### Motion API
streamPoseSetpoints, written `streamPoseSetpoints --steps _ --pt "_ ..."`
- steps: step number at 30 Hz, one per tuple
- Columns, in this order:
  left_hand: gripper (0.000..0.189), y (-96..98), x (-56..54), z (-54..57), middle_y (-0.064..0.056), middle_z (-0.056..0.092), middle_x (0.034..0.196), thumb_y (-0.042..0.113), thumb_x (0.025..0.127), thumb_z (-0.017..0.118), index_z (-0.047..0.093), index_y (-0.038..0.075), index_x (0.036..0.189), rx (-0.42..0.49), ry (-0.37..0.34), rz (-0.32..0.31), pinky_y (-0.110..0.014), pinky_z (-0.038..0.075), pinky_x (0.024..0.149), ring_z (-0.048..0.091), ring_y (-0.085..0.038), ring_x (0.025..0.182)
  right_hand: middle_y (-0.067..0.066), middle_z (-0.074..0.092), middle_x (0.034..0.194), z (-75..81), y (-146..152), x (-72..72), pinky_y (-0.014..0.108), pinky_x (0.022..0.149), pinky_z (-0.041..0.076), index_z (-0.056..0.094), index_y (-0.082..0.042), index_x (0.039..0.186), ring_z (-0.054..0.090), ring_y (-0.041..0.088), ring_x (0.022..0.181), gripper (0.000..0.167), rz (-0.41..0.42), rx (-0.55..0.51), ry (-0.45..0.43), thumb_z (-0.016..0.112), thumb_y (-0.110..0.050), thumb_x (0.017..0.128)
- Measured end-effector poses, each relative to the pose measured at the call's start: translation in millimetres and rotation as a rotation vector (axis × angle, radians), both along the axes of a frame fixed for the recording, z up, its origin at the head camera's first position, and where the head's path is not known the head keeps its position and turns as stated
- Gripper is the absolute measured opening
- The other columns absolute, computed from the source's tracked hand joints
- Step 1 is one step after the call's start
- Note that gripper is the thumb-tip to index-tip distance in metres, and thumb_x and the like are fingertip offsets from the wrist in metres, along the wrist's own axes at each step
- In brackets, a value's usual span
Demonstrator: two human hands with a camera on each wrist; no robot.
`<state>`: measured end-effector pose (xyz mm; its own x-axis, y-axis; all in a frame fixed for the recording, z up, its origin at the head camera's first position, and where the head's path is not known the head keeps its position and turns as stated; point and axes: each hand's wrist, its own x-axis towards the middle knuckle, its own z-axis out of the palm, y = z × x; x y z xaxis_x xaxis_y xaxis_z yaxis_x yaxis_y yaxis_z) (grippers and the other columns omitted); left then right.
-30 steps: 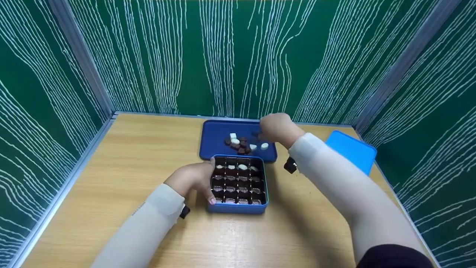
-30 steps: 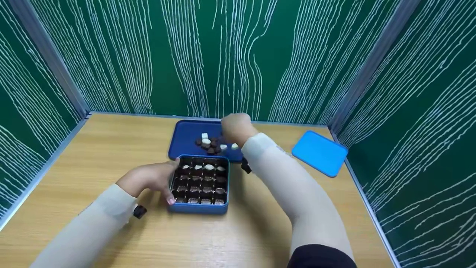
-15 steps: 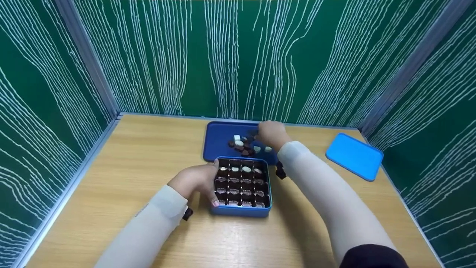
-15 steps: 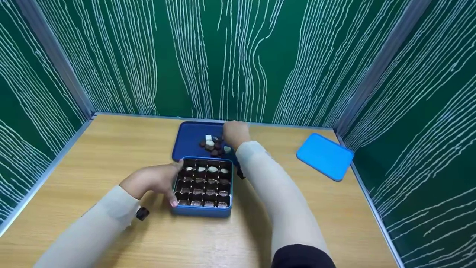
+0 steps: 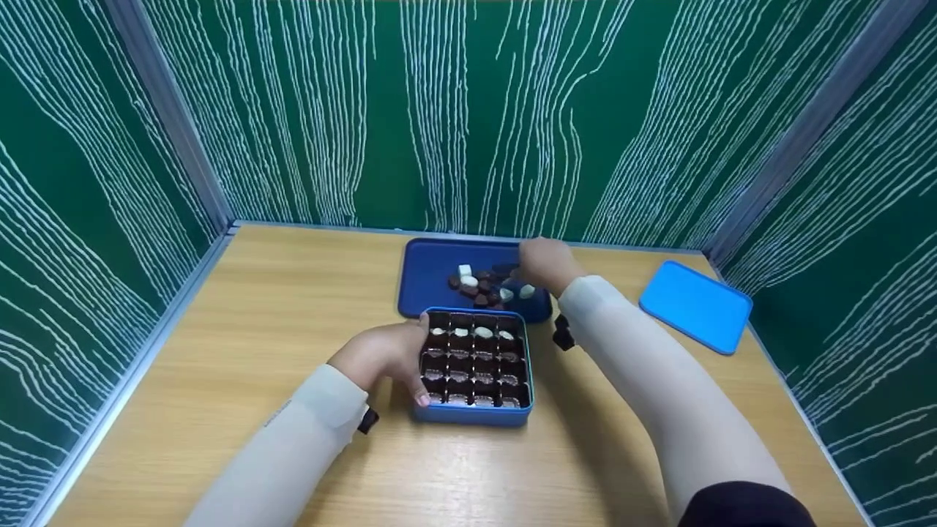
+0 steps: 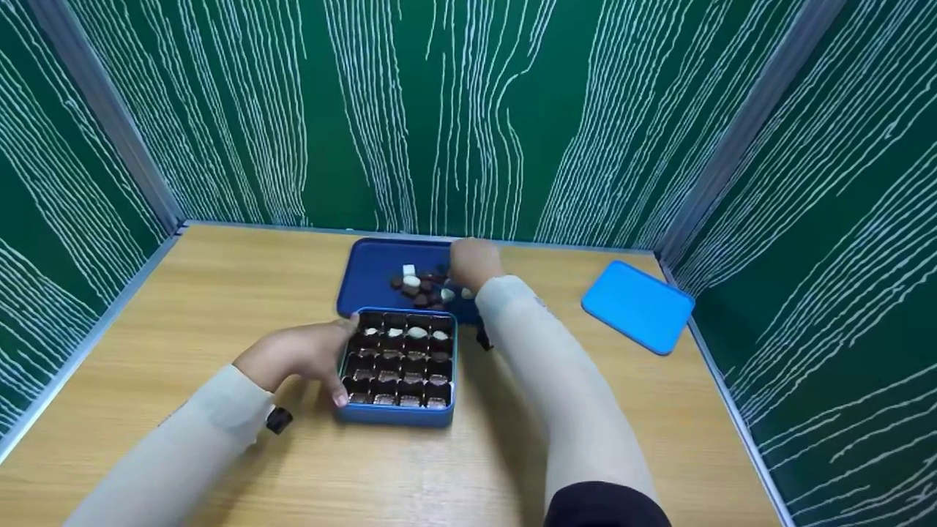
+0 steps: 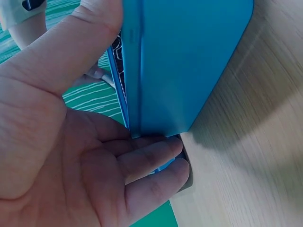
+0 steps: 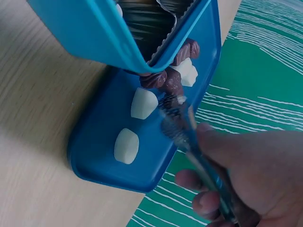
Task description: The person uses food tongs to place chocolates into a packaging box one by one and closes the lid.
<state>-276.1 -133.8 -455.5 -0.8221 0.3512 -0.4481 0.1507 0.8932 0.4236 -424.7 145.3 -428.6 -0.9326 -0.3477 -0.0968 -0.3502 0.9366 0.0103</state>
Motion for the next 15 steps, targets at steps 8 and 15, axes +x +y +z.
streamPoseSetpoints --steps 8,15 --pt "0.166 1.6 -2.0 -1.1 -0.023 0.011 0.19 0.041 0.066 0.109 -0.004 0.002 0.181 0.005 -0.012 -0.001 -0.057 0.022 0.145 0.022 -0.043 0.175 0.016 0.083 0.105 -12.5 -6.1 -4.8 0.048 0.083 0.069 0.08 -0.001 0.108 0.077 0.031 0.088 0.032 0.003 -0.013 0.022 0.077 -0.032 0.109" --pt "0.167 -1.7 -3.4 -4.6 -0.022 0.01 0.19 0.041 0.064 0.109 -0.004 0.003 0.181 0.011 -0.013 0.01 -0.058 0.023 0.145 0.023 -0.044 0.175 0.014 0.08 0.105 -11.7 -8.0 -5.9 0.046 0.083 0.068 0.079 -0.003 0.11 0.075 0.03 0.089 0.024 -0.009 -0.054 -0.035 0.076 -0.026 0.11"
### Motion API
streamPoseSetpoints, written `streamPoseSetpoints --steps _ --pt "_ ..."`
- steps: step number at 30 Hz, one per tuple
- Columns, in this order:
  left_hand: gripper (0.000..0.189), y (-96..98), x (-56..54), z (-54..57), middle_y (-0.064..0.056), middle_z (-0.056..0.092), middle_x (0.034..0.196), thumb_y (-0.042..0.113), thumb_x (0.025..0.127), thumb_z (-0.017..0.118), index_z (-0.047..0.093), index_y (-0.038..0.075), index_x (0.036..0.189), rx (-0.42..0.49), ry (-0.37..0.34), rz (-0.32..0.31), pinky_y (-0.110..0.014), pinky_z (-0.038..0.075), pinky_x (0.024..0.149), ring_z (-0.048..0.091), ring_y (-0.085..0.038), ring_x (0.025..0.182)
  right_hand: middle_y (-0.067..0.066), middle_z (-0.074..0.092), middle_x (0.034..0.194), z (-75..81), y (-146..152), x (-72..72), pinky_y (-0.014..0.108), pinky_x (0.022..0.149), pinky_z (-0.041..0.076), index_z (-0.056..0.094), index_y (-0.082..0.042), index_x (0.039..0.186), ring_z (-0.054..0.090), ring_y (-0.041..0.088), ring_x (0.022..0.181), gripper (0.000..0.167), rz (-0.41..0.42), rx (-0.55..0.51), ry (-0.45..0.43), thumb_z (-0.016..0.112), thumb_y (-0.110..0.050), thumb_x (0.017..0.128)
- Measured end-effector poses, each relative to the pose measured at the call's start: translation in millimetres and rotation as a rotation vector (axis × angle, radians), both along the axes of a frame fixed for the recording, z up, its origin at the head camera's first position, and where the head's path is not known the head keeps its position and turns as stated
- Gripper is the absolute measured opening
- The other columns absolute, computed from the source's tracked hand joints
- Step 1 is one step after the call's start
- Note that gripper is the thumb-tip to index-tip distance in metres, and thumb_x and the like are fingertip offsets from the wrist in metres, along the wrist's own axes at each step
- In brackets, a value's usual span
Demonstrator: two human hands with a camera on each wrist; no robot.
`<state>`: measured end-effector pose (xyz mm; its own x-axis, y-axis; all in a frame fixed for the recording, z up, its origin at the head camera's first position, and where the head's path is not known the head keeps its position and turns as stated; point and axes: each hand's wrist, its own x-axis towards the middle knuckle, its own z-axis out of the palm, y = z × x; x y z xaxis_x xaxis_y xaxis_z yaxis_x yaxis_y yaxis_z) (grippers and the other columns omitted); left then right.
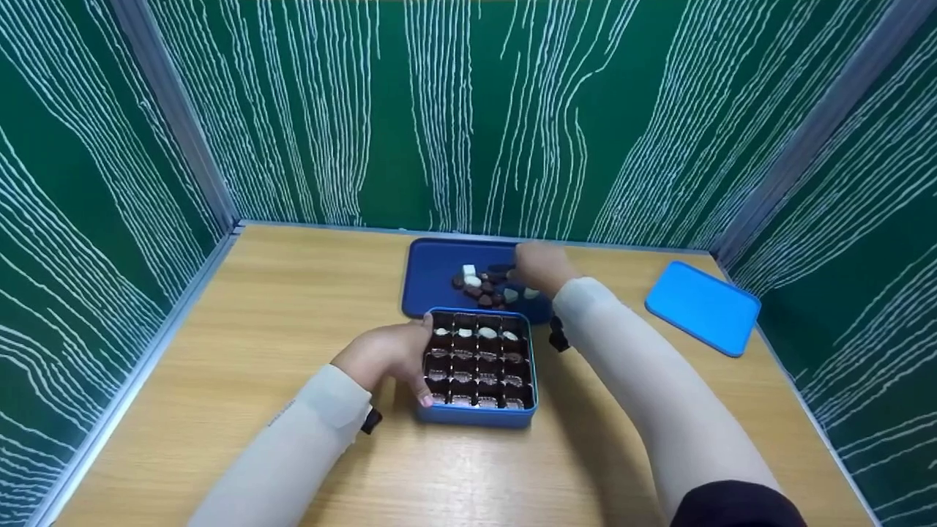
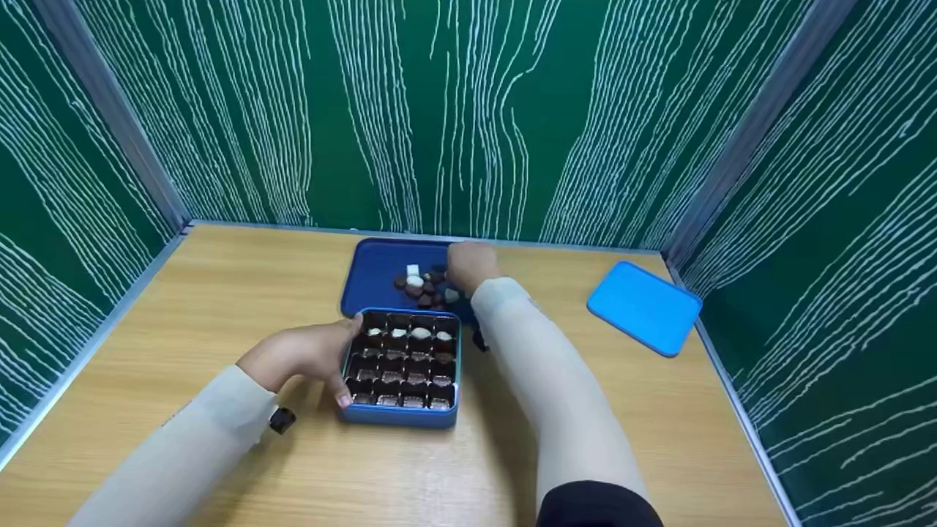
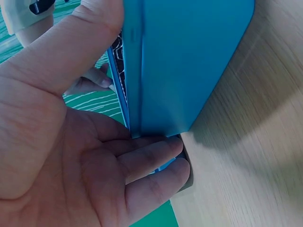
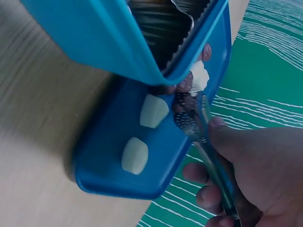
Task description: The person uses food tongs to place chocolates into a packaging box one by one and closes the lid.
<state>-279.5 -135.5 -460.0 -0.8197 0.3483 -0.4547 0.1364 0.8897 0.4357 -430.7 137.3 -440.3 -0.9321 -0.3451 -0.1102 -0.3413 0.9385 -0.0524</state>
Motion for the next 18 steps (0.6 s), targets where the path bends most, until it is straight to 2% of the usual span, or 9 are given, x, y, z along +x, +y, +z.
streamPoseSetpoints --steps 5,9,14,18 --pt "0.167 -0.5 1.1 0.0 -0.02 0.01 0.19 0.041 0.065 0.11 -0.004 0.004 0.181 -0.001 0.008 -0.003 -0.057 0.025 0.145 0.025 -0.043 0.175 0.016 0.081 0.103 14.6 10.0 8.4 0.048 0.086 0.069 0.079 0.0 0.108 0.074 0.029 0.087 0.023 0.055 0.107 0.005 0.08 -0.024 0.107" --pt "0.166 -2.2 1.5 1.2 -0.02 0.01 0.191 0.041 0.065 0.11 -0.004 0.005 0.181 -0.008 0.008 0.005 -0.057 0.025 0.145 0.025 -0.043 0.175 0.016 0.082 0.104 25.1 16.4 11.9 0.05 0.09 0.069 0.078 0.0 0.108 0.071 0.027 0.086 0.024 0.068 0.174 -0.015 0.079 -0.024 0.108" --pt "0.165 -0.5 2.5 2.4 -0.021 0.012 0.191 0.042 0.067 0.11 -0.003 0.002 0.181 -0.009 0.018 -0.007 -0.056 0.025 0.145 0.025 -0.042 0.175 0.013 0.08 0.102 30.5 24.8 9.3 0.049 0.089 0.068 0.076 -0.003 0.106 0.065 0.024 0.083 0.023 0.054 0.213 -0.05 0.076 -0.026 0.108" --pt "0.165 1.2 3.7 3.1 -0.022 0.012 0.19 0.041 0.068 0.11 -0.003 0.001 0.181 -0.012 0.025 -0.014 -0.055 0.026 0.145 0.026 -0.042 0.175 0.009 0.076 0.097 30.9 29.4 4.0 0.046 0.082 0.064 0.074 -0.005 0.104 0.062 0.023 0.081 0.022 0.049 0.226 -0.056 0.076 -0.027 0.106"
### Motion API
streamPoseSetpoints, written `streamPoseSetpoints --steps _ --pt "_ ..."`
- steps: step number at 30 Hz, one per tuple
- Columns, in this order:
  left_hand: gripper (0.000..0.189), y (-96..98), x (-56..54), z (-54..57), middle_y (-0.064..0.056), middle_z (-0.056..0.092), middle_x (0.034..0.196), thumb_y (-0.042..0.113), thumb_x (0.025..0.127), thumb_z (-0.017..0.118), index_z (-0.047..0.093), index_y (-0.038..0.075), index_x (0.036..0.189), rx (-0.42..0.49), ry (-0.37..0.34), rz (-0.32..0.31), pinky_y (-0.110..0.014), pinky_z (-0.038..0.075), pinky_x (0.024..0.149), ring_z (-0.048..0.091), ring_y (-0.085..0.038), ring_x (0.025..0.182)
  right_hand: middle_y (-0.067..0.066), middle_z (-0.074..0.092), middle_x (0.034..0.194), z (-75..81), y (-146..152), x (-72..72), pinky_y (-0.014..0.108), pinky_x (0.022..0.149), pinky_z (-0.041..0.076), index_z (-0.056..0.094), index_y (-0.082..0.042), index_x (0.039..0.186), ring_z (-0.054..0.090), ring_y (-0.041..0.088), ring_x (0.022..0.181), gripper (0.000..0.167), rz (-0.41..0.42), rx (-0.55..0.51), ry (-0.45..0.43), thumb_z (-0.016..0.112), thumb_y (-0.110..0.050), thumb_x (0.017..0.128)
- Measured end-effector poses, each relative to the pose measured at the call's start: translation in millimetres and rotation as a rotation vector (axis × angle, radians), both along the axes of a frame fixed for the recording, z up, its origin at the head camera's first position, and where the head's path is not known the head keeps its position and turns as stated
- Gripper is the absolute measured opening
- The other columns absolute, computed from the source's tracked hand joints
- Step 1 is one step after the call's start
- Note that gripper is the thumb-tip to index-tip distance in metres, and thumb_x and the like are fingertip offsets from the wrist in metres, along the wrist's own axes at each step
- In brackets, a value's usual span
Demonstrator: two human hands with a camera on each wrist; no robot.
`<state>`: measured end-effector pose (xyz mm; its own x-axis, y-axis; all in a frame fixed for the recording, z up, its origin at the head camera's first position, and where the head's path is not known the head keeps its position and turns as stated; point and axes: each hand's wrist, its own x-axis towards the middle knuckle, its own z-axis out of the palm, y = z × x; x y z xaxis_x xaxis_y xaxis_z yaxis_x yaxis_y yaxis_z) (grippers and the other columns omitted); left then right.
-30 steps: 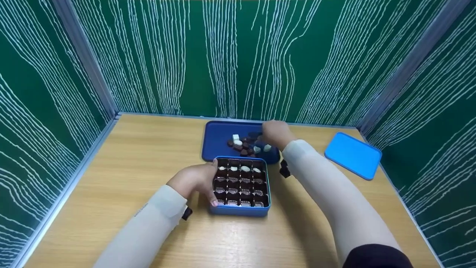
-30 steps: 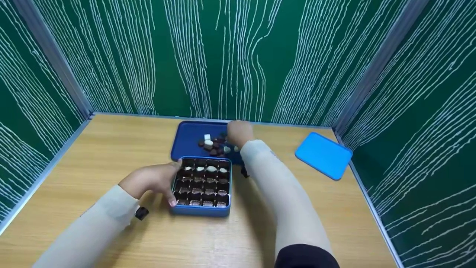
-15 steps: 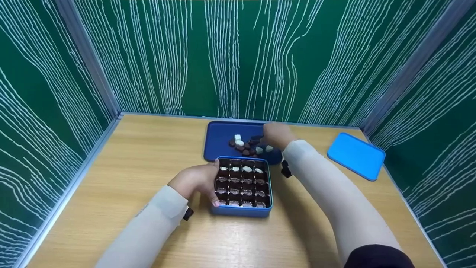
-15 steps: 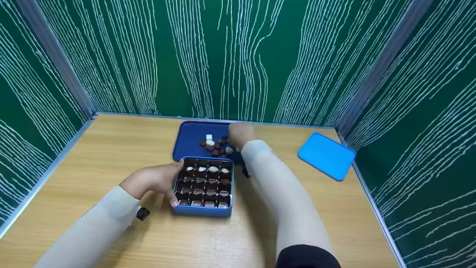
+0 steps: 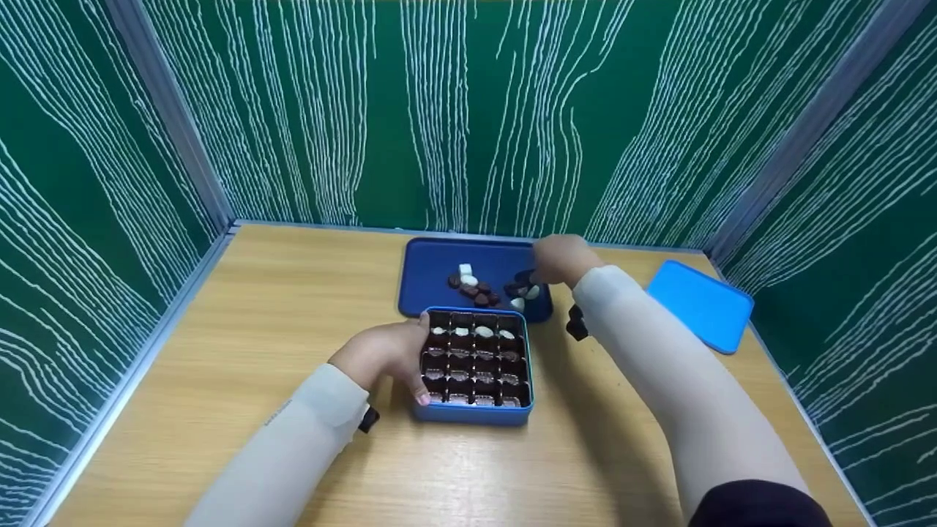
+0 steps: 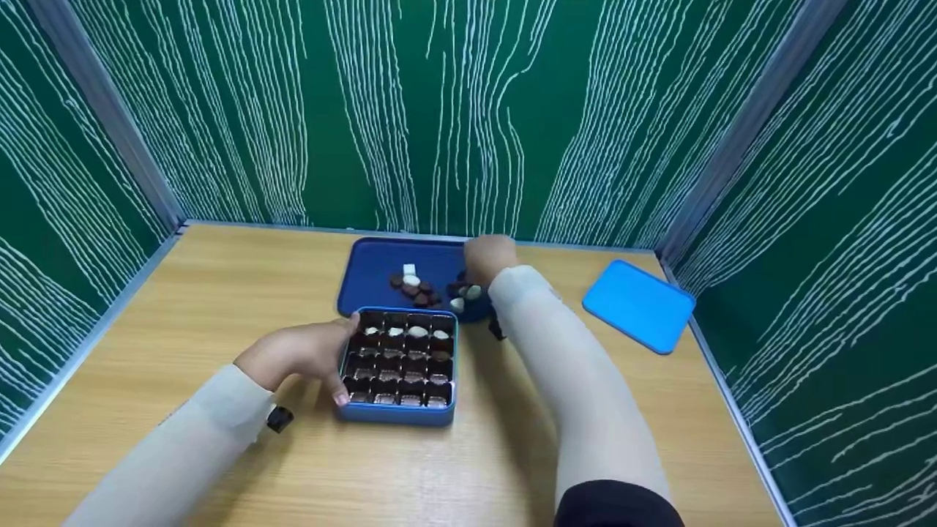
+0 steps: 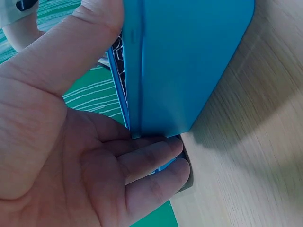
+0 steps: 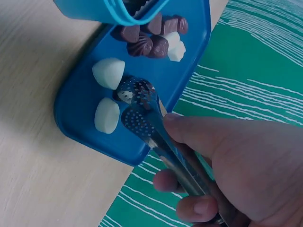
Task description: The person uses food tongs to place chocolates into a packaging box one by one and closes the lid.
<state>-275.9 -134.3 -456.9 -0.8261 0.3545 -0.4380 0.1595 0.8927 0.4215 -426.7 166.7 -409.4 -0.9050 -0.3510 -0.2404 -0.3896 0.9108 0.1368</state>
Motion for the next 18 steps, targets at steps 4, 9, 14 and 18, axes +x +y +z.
streamPoseSetpoints --steps 4,9,14,18 --pt "0.166 1.2 -0.4 1.1 -0.02 0.011 0.191 0.041 0.066 0.11 -0.004 0.004 0.181 -0.001 -0.015 0.012 -0.057 0.026 0.145 0.026 -0.043 0.174 0.009 0.075 0.095 -0.6 1.8 -1.5 0.044 0.079 0.062 0.074 -0.005 0.105 0.062 0.023 0.08 0.023 0.022 0.001 -0.001 0.077 -0.027 0.106" --pt "0.166 1.7 -0.3 1.7 -0.019 0.011 0.191 0.042 0.065 0.109 -0.004 0.005 0.181 -0.004 -0.028 0.022 -0.057 0.024 0.145 0.025 -0.043 0.175 0.015 0.082 0.105 -2.5 1.4 0.7 0.048 0.088 0.067 0.077 -0.002 0.113 0.07 0.026 0.086 0.026 0.011 -0.026 -0.01 0.079 -0.027 0.107" --pt "0.166 2.1 -0.8 1.9 -0.02 0.012 0.19 0.041 0.064 0.109 -0.003 0.004 0.181 -0.001 -0.035 0.024 -0.057 0.023 0.145 0.024 -0.043 0.175 0.014 0.081 0.105 -5.4 0.8 0.5 0.048 0.09 0.066 0.076 -0.003 0.111 0.07 0.027 0.088 0.025 -0.006 -0.045 -0.021 0.079 -0.028 0.107" --pt "0.166 1.5 -0.8 2.2 -0.021 0.013 0.19 0.042 0.065 0.109 -0.003 0.004 0.181 -0.002 -0.033 0.02 -0.057 0.023 0.145 0.024 -0.043 0.175 0.01 0.077 0.096 -5.1 2.7 1.3 0.048 0.085 0.065 0.074 -0.005 0.102 0.065 0.025 0.082 0.024 0.016 -0.047 -0.006 0.079 -0.028 0.106"
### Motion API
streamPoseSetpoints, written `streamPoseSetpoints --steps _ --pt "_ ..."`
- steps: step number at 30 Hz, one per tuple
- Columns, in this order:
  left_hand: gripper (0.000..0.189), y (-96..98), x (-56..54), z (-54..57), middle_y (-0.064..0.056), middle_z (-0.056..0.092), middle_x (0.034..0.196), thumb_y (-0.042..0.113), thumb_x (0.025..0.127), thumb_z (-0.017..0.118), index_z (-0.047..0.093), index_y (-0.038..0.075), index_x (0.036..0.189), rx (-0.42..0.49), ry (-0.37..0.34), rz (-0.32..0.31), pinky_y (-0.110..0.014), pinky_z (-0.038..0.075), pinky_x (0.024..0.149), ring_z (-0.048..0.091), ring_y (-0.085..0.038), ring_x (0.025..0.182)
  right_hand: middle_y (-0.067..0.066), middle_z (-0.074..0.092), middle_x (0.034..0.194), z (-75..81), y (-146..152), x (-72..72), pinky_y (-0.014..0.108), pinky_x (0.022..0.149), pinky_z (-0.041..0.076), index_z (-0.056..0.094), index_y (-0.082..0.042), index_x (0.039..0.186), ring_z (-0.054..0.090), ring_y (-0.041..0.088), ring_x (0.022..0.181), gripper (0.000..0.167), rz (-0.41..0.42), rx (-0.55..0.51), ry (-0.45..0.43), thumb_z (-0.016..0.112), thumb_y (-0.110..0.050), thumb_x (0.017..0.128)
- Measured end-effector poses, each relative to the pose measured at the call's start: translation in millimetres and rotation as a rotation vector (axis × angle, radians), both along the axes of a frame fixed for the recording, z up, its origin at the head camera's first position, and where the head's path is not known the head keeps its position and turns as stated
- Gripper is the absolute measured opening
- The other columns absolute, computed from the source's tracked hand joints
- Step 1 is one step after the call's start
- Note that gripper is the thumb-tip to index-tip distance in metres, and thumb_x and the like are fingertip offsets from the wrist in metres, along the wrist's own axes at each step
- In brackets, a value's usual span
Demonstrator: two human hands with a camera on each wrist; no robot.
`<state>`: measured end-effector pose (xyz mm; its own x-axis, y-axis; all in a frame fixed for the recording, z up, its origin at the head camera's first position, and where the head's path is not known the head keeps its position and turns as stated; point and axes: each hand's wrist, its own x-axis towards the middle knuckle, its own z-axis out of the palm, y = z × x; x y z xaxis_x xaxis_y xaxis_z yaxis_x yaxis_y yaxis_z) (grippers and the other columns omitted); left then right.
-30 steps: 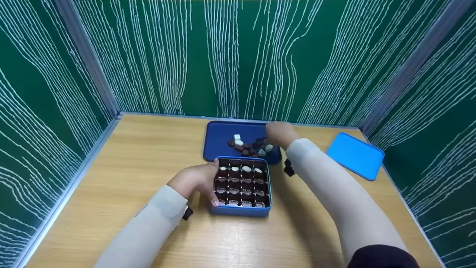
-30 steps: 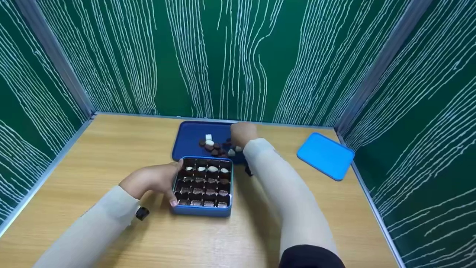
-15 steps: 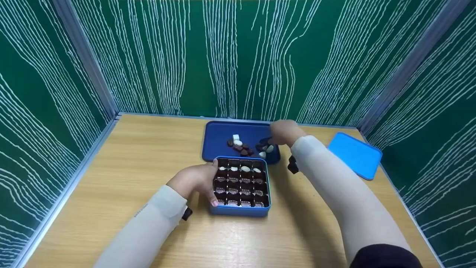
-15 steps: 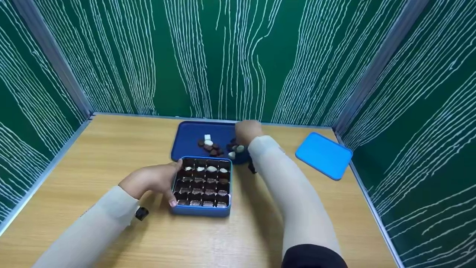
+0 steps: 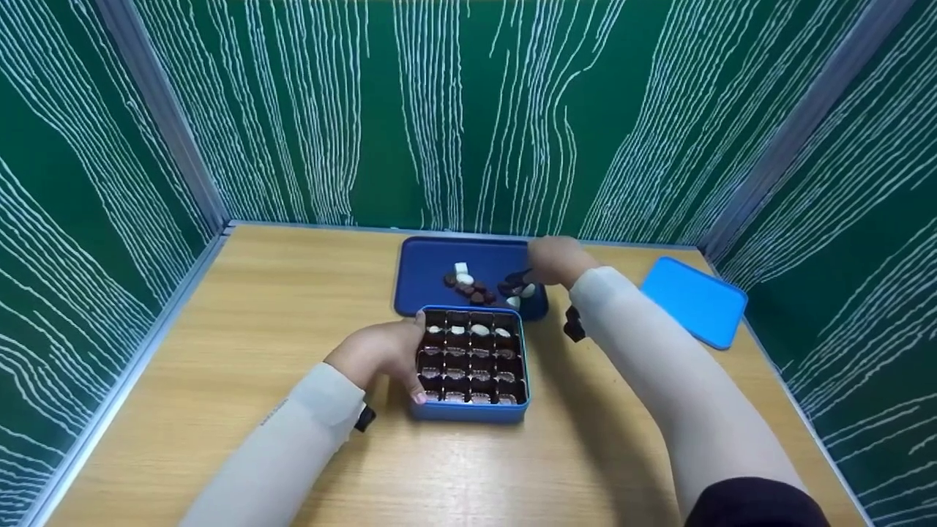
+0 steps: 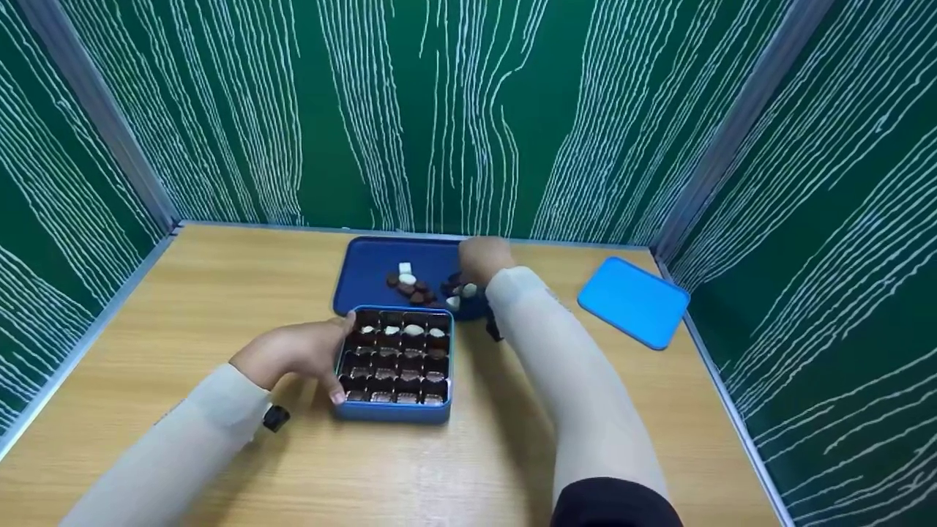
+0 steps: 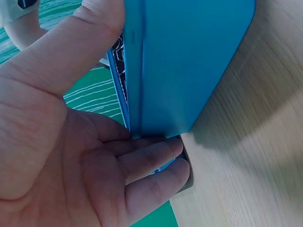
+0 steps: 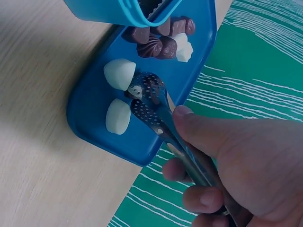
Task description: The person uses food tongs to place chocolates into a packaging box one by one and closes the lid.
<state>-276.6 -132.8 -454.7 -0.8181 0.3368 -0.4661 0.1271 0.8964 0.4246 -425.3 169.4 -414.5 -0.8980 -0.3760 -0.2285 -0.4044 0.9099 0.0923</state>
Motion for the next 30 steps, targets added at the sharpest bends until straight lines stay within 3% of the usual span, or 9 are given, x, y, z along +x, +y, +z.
streamPoseSetpoints --steps 7,15,24,30 --pt "0.165 -0.6 -0.7 0.2 -0.022 0.013 0.19 0.043 0.068 0.109 -0.004 0.002 0.181 -0.012 0.01 -0.022 -0.056 0.024 0.145 0.024 -0.042 0.175 0.0 0.056 0.078 12.9 3.0 5.5 0.038 0.068 0.047 0.061 -0.013 0.082 0.052 0.02 0.071 0.033 0.024 -0.005 0.005 0.077 -0.028 0.107" --pt "0.165 -0.4 -1.1 -1.4 -0.024 0.011 0.189 0.04 0.068 0.109 -0.005 0.0 0.18 0.006 0.011 -0.033 -0.055 0.024 0.145 0.023 -0.043 0.175 0.006 0.076 0.088 42.4 -0.8 30.5 0.035 0.069 0.052 0.082 -0.007 0.101 0.062 0.022 0.076 0.027 0.056 -0.018 0.018 0.081 -0.033 0.107" --pt "0.165 -1.7 -0.3 -1.2 -0.023 0.01 0.19 0.039 0.068 0.11 -0.004 0.001 0.181 0.001 0.007 -0.023 -0.057 0.024 0.145 0.023 -0.044 0.175 0.0 0.068 0.07 69.7 -9.8 70.7 0.029 0.058 0.044 0.078 -0.012 0.086 0.055 0.016 0.063 0.033 0.246 0.018 0.041 0.077 -0.035 0.11" --pt "0.165 0.2 0.5 1.5 -0.022 0.007 0.19 0.038 0.067 0.11 -0.005 0.003 0.181 0.005 -0.005 -0.021 -0.058 0.023 0.145 0.022 -0.045 0.175 -0.005 0.059 0.063 78.1 -16.4 94.9 0.027 0.054 0.038 0.072 -0.016 0.076 0.048 0.012 0.058 0.038 0.339 0.019 0.04 0.078 -0.035 0.109"
